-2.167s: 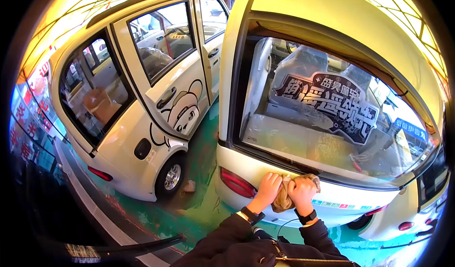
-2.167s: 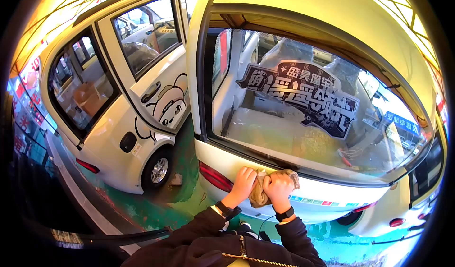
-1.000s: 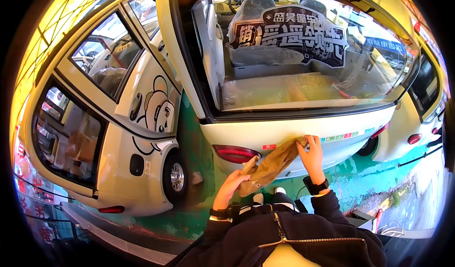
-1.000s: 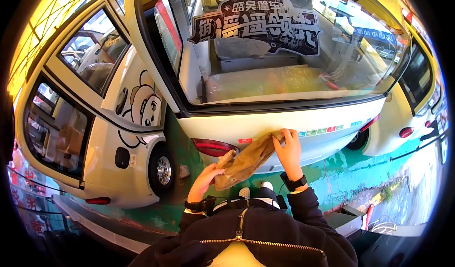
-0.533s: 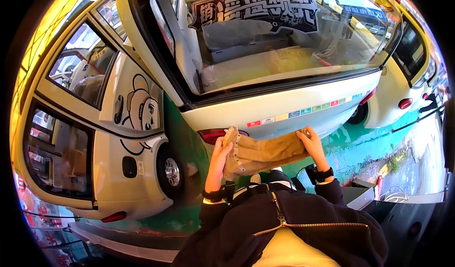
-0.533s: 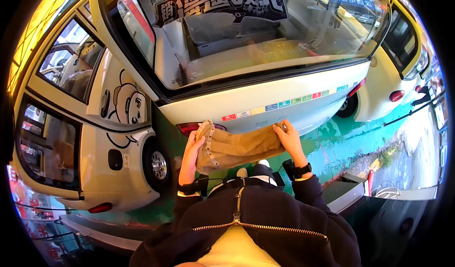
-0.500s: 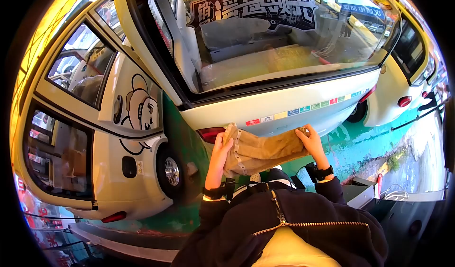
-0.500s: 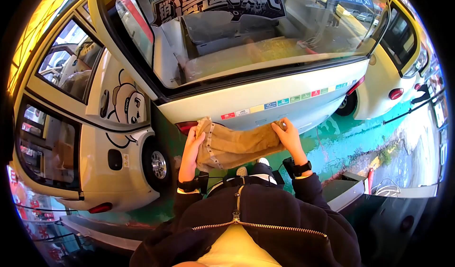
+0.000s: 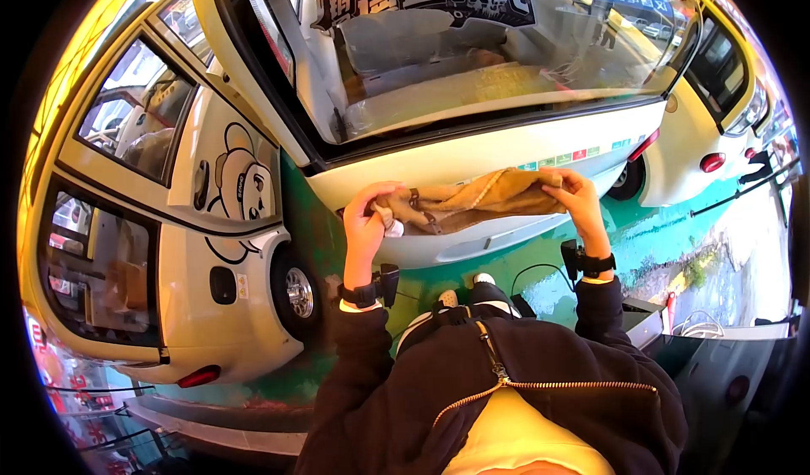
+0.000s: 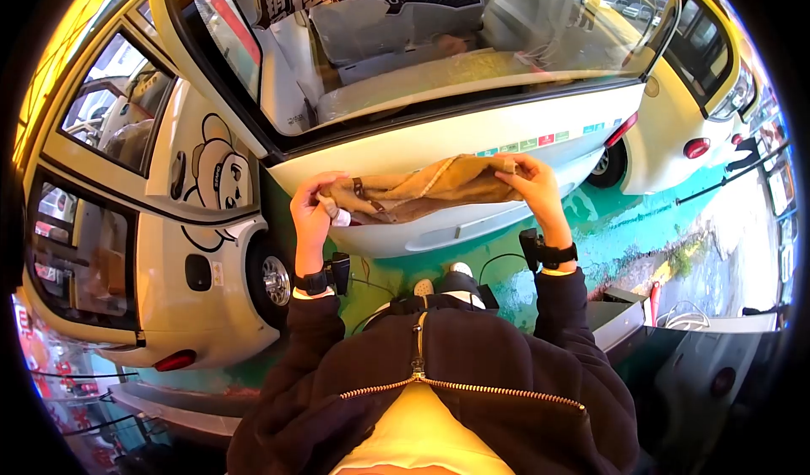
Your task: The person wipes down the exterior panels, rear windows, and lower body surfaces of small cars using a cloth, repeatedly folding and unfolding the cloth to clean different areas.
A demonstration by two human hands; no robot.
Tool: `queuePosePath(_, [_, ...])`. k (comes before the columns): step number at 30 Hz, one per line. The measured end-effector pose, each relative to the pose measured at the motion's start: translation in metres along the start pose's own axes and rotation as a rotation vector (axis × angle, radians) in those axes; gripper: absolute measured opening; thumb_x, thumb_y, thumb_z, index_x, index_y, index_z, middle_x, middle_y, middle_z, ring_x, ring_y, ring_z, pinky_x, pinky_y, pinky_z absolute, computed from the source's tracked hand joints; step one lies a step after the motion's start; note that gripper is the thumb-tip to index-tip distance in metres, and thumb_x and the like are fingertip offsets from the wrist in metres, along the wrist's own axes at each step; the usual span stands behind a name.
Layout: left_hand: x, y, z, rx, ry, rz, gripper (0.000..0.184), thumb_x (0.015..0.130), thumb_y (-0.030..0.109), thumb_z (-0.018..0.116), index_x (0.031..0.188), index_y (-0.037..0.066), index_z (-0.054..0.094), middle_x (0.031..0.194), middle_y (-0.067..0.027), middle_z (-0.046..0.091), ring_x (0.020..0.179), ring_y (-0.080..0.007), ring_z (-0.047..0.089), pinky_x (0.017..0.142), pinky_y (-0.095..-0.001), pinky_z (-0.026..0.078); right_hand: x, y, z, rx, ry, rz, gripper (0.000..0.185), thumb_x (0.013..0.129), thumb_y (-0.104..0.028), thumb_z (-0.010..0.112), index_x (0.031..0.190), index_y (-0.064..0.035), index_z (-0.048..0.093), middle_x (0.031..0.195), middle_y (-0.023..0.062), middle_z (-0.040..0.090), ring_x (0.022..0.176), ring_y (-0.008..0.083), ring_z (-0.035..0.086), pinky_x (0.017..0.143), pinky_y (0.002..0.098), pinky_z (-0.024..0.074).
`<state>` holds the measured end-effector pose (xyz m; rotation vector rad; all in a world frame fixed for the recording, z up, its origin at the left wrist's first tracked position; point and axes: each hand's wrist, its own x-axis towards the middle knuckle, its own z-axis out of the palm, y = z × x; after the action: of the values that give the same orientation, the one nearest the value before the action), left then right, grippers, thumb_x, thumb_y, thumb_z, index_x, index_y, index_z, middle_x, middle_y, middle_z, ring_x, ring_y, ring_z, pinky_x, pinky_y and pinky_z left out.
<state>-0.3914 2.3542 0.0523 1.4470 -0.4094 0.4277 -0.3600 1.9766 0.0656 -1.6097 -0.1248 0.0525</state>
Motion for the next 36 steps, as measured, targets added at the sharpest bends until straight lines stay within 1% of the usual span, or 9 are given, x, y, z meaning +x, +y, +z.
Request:
queuePosePath(6, [-0.003,0.002,0.012,0.032,-0.036,-0.021,0.041,0.079,-0.004,0.045,0.118,0.002,0.057,0.108,-0.0120,0.066,0.100,-0.0172,0.060,0.090,-0.0273,0.043,-0.010,0.038,0.001,0.008,0.100,-0.100,0.026,0.090,-0.001,0.055,0.114,-0.0063,0.048,0.100,0.0029,0.060,0.085,0.0091,0.053,0.074,0.0228,0.0449])
queuePosePath(10, [-0.005,0.014,0.029,0.356,0.095,-0.178,0.054,0.083,-0.008,0.044,0.132,0.015,0.051,0.064,0.0026,0.038,0.057,-0.0067,0.038,0.056,-0.0204,0.038,-0.019,0.045,-0.005,-0.016,0.154,-0.039,0.025,0.091,0.000,0.054,0.113,-0.0088,0.047,0.098,0.0015,0.057,0.085,0.0091,0.052,0.076,0.0225,0.0436])
queuePosePath(12, [-0.001,0.015,0.039,0.282,0.119,-0.355,0.060,0.081,-0.012,0.041,0.135,0.016,0.049,0.062,0.0032,0.038,0.058,-0.0060,0.038,0.057,-0.0194,0.039,-0.020,0.034,-0.004,-0.038,0.190,-0.064,0.024,0.091,0.000,0.053,0.112,-0.0090,0.048,0.095,0.0007,0.056,0.086,0.0090,0.052,0.078,0.0219,0.0430])
queuePosePath(16, [0.012,0.021,0.046,0.423,0.057,-0.251,0.061,0.081,-0.014,0.041,0.135,0.014,0.049,0.062,0.0054,0.035,0.057,-0.0040,0.035,0.056,-0.0171,0.036,-0.022,0.017,-0.023,0.037,0.136,-0.241,0.019,0.087,0.004,0.054,0.100,-0.0084,0.050,0.105,0.0026,0.051,0.098,0.0094,0.049,0.088,0.0233,0.0391])
queuePosePath(18, [0.018,0.029,0.042,0.038,-0.085,-0.351,0.058,0.080,-0.012,0.041,0.133,0.010,0.050,0.063,0.0077,0.035,0.056,-0.0026,0.034,0.055,-0.0161,0.033,-0.030,-0.002,-0.049,-0.038,0.017,-0.560,0.015,0.086,0.003,0.055,0.093,-0.0097,0.049,0.102,0.0042,0.052,0.098,0.0140,0.048,0.090,0.0305,0.0403])
queuePosePath(21, [0.030,0.030,0.051,0.107,-0.068,-0.109,0.043,0.080,-0.004,0.040,0.119,0.002,0.058,0.091,-0.0010,0.059,0.070,-0.0058,0.049,0.068,-0.0184,0.041,-0.046,-0.033,-0.066,0.234,-0.042,-0.820,0.026,0.084,-0.002,0.061,0.106,-0.0121,0.050,0.099,0.0055,0.052,0.097,0.0191,0.048,0.092,0.0362,0.0400])
queuePosePath(24, [0.037,0.024,0.054,0.107,-0.140,-0.008,0.038,0.082,-0.001,0.042,0.115,0.000,0.059,0.103,-0.0056,0.062,0.087,-0.0108,0.055,0.082,-0.0223,0.043,-0.060,-0.037,-0.063,0.092,0.172,-0.651,0.064,0.083,0.003,0.060,0.139,-0.0074,0.032,0.096,0.0056,0.055,0.098,0.0187,0.051,0.093,0.0327,0.0396])
queuePosePath(28, [0.038,0.013,0.059,0.027,-0.177,0.028,0.029,0.089,0.012,0.047,0.112,-0.003,0.058,0.106,-0.0071,0.061,0.096,-0.0133,0.056,0.089,-0.0259,0.042,-0.063,-0.014,-0.075,-0.156,0.140,-0.759,0.020,0.081,0.013,0.052,0.090,-0.0042,0.053,0.101,0.0075,0.056,0.105,0.0186,0.053,0.096,0.0317,0.0386])
queuePosePath(36, [0.025,0.015,0.062,-0.069,-0.195,-0.040,0.035,0.091,0.023,0.048,0.113,-0.003,0.056,0.110,-0.0089,0.059,0.099,-0.0139,0.056,0.088,-0.0270,0.043,-0.077,-0.006,-0.079,-0.006,0.084,-0.155,0.026,0.081,0.011,0.040,0.100,-0.0049,0.050,0.115,0.0062,0.051,0.101,0.0107,0.051,0.087,0.0220,0.0399])
